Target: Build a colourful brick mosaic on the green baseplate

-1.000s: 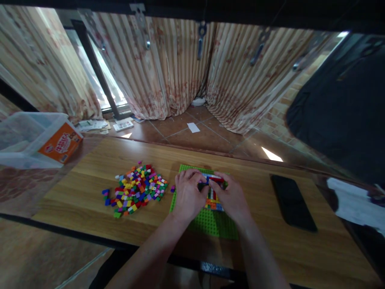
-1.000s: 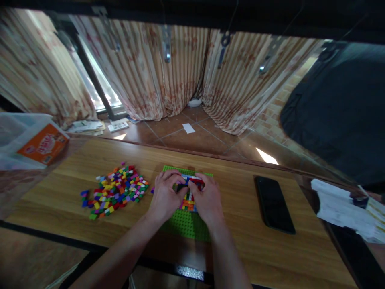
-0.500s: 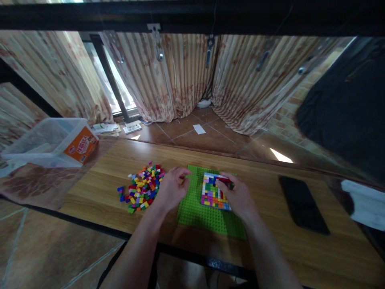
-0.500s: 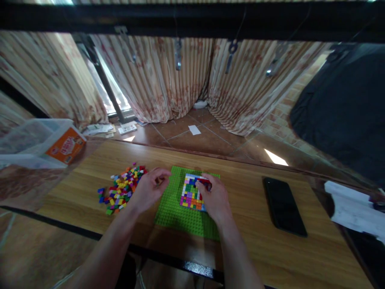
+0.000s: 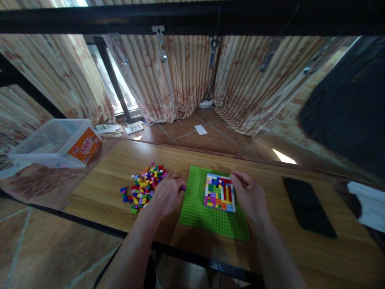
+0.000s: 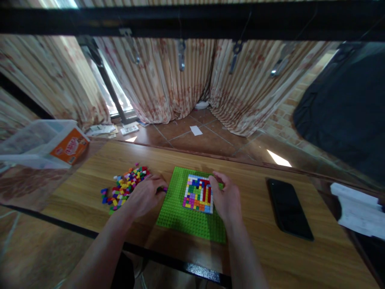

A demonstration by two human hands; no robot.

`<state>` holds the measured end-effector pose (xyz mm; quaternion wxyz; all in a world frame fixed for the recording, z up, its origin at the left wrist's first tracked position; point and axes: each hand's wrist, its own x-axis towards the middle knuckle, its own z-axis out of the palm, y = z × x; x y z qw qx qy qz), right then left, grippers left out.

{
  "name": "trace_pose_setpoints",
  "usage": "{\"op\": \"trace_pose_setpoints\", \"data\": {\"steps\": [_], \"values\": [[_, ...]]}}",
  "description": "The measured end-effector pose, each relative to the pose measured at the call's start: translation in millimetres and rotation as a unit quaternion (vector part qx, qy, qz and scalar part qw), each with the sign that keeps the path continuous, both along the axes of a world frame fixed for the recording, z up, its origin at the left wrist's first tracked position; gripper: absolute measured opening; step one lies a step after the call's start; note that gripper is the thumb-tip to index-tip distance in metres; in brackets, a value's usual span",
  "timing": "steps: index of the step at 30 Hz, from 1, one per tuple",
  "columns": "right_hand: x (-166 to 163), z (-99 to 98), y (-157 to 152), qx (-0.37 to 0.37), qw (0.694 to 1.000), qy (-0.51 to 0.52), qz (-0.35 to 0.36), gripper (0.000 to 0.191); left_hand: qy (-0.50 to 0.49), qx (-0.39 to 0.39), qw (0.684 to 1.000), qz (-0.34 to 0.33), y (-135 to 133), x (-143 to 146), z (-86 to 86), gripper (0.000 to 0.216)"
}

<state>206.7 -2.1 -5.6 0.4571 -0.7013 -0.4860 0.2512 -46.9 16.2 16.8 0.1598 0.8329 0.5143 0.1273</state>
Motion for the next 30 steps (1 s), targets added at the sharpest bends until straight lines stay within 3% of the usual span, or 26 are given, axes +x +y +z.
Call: {"op": "trace_pose_setpoints", "data": {"steps": [5,9,11,14,16,19,22,25,30], "values": [[-4,4.3,-1,0.047,0.998,0.003,-0.030,0.037,-0.038,0.011,0.999,0.005,2,-5,-2.4,0.015],[-14,13.9,-6,0.129,0.991,0.019,-0.015,0.026,-0.213,-0.041,0.976,0.014,3,1,-1.1,0.012],[-22,19.7,-10,0.153,0.987,0.033,0.049,0.020,-0.325,-0.104,0.940,0.017,1,10,0.1,0.010],[-35,26.2,-14,0.164,0.970,0.043,0.176,0.018,-0.461,-0.201,0.863,0.043,-3,26,2.0,0.018],[-41,27.6,-15,0.168,0.959,0.041,0.225,0.020,-0.524,-0.255,0.811,0.062,-6,36,3.1,0.023],[-44,26.0,-14,0.170,0.952,0.036,0.252,0.023,-0.585,-0.311,0.745,0.073,-11,47,4.0,0.028],[-44,23.1,-13,0.175,0.953,0.055,0.240,0.020,-0.618,-0.335,0.705,0.093,-15,54,2.8,0.031],[-44,22.6,-13,0.172,0.958,0.065,0.222,0.018,-0.629,-0.324,0.697,0.111,-16,60,-0.4,0.034],[-40,25.2,-14,0.145,0.968,0.046,0.199,0.015,-0.611,-0.289,0.727,0.120,-15,68,-3.3,0.032]]}}
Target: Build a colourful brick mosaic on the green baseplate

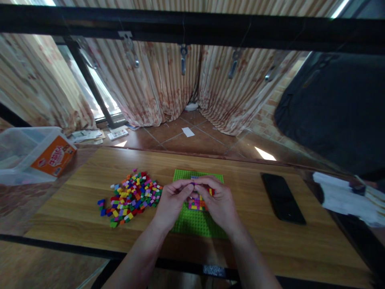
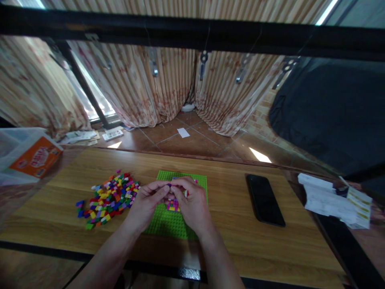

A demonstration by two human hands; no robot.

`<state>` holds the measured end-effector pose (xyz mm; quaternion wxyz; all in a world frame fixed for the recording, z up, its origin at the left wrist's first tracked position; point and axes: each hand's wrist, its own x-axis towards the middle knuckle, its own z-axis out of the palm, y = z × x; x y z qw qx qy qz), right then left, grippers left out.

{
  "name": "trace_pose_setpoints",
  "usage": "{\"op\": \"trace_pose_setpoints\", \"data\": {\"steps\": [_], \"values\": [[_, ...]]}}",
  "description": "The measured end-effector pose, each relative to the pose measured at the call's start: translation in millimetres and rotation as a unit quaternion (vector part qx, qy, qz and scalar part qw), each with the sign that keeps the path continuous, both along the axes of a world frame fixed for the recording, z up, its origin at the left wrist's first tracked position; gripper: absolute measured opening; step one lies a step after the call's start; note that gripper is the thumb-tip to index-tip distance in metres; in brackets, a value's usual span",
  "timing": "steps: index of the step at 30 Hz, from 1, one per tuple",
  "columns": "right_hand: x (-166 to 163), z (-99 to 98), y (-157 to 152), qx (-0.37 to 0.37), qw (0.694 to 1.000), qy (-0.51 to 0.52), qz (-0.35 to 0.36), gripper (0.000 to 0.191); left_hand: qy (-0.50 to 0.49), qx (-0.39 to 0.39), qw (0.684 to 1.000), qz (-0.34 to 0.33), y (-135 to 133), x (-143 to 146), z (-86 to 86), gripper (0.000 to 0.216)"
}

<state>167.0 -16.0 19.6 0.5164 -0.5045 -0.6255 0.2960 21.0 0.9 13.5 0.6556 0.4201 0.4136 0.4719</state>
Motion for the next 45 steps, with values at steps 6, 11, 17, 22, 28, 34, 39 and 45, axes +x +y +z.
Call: {"op": "trace_pose_setpoints", "data": {"steps": [6,11,17,22,28,34,39,45], "values": [[37,-3.2,3,-0.044,0.990,0.033,-0.130,0.015,0.078,0.034,0.994,0.066,4,-3,-0.1,0.024],[54,-7.3,2,-0.064,0.988,-0.009,-0.137,0.017,0.106,0.064,0.990,0.072,8,-6,-3.7,0.022],[46,-9.0,0,-0.085,0.988,-0.101,-0.080,0.018,0.108,0.078,0.989,0.059,8,-4,-4.9,0.016],[45,-10.0,1,-0.082,0.985,-0.125,-0.087,0.017,0.127,0.084,0.987,0.048,11,-5,-6.2,0.015],[43,-8.2,1,-0.077,0.986,-0.122,-0.078,0.016,0.195,0.133,0.971,0.043,10,-6,-13.5,0.014],[31,-9.9,2,-0.032,0.989,-0.133,-0.046,0.013,0.287,0.205,0.935,0.026,4,-5,-12.9,0.013],[20,-15.9,4,0.002,0.978,-0.197,-0.062,0.014,0.331,0.223,0.917,0.013,4,-6,-9.3,0.016],[14,-17.2,4,0.011,0.972,-0.215,-0.096,0.015,0.345,0.267,0.900,0.027,5,-7,-9.9,0.018]]}}
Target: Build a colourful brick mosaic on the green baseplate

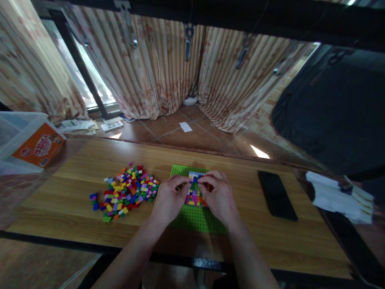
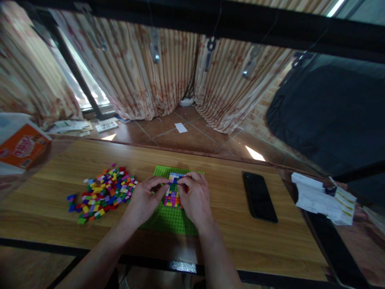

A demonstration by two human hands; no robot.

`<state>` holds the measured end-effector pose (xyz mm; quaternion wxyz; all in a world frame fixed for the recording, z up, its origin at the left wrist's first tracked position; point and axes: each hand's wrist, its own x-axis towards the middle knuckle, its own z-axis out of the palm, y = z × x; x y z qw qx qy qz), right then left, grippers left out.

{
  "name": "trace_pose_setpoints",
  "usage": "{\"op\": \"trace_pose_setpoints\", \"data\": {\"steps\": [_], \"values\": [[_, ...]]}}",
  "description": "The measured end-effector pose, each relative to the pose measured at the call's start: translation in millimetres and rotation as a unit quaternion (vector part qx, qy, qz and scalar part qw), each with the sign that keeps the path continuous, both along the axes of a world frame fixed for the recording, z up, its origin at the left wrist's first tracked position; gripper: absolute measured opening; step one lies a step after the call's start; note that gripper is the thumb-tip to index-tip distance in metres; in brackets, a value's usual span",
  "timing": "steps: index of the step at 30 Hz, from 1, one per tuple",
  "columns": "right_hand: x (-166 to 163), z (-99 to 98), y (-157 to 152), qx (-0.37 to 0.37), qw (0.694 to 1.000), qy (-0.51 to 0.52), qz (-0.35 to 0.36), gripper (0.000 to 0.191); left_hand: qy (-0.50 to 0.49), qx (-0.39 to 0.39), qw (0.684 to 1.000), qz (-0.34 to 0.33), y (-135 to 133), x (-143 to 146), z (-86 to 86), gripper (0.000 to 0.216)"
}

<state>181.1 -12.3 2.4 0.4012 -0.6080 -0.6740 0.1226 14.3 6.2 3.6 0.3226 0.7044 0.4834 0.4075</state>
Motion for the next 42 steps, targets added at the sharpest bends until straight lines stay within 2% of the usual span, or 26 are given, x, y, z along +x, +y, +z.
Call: {"op": "trace_pose_setpoints", "data": {"steps": [7,19,24,29,35,42], "values": [[-5,-2.3,-1,0.004,0.998,0.049,-0.038,0.013,0.007,0.003,1.000,0.009,-1,5,-2.0,0.017],[-5,-7.9,-1,0.014,0.998,0.055,-0.032,0.018,0.024,0.013,0.999,0.030,2,7,-8.0,0.016],[-4,-6.1,-3,0.007,0.998,0.059,-0.037,0.016,0.018,0.044,0.999,0.021,5,8,-12.1,0.016],[3,-2.7,-5,0.004,0.992,0.123,-0.022,0.015,0.018,0.076,0.997,0.023,10,11,-13.8,0.015],[6,4.2,-1,0.021,0.986,0.148,-0.071,0.016,0.019,0.067,0.997,0.020,13,17,-10.0,0.018],[8,3.2,0,0.013,0.986,0.145,-0.079,0.017,0.009,0.044,0.999,0.031,16,20,-9.7,0.016]]}}
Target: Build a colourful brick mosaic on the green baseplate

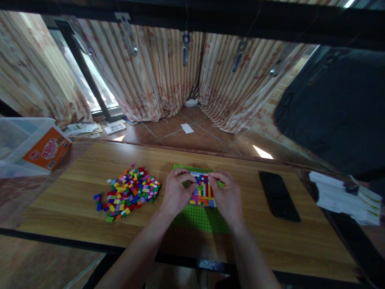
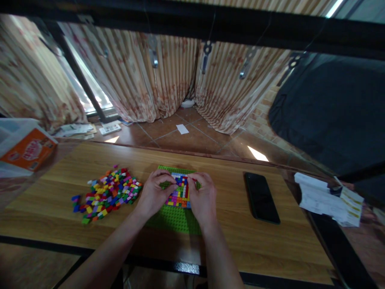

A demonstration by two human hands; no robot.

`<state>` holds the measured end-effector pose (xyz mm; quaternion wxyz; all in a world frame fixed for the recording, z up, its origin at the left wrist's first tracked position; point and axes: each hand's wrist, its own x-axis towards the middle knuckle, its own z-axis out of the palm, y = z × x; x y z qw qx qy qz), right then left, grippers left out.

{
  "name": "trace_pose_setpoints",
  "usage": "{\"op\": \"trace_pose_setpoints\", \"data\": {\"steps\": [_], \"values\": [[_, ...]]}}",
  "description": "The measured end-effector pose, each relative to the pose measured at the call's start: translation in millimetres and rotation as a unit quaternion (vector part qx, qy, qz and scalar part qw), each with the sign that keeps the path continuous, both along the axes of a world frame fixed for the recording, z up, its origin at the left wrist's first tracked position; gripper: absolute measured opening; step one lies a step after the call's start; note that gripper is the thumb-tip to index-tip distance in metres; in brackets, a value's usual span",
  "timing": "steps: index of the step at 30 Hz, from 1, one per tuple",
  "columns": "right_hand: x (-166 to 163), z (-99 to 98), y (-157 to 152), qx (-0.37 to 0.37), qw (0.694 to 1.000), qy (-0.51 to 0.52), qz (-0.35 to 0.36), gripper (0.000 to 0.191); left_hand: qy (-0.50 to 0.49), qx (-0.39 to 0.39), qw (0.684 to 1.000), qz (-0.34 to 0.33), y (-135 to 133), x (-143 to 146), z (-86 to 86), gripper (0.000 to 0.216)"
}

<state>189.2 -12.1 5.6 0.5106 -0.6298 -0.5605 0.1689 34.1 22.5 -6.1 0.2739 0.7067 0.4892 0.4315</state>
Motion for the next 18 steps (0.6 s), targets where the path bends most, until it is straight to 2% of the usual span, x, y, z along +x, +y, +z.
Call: {"op": "trace_pose_setpoints", "data": {"steps": [8,18], "values": [[-0.7,-5.3,1.5,-0.006,0.999,-0.015,-0.030,0.018,0.010,-0.006,0.999,0.032,-3.1,2.9,-3.5,0.014],[-1.9,-7.3,3.2,-0.011,0.999,-0.037,-0.032,0.020,0.052,0.013,0.997,0.064,-8.8,8.2,-2.9,0.011]]}}
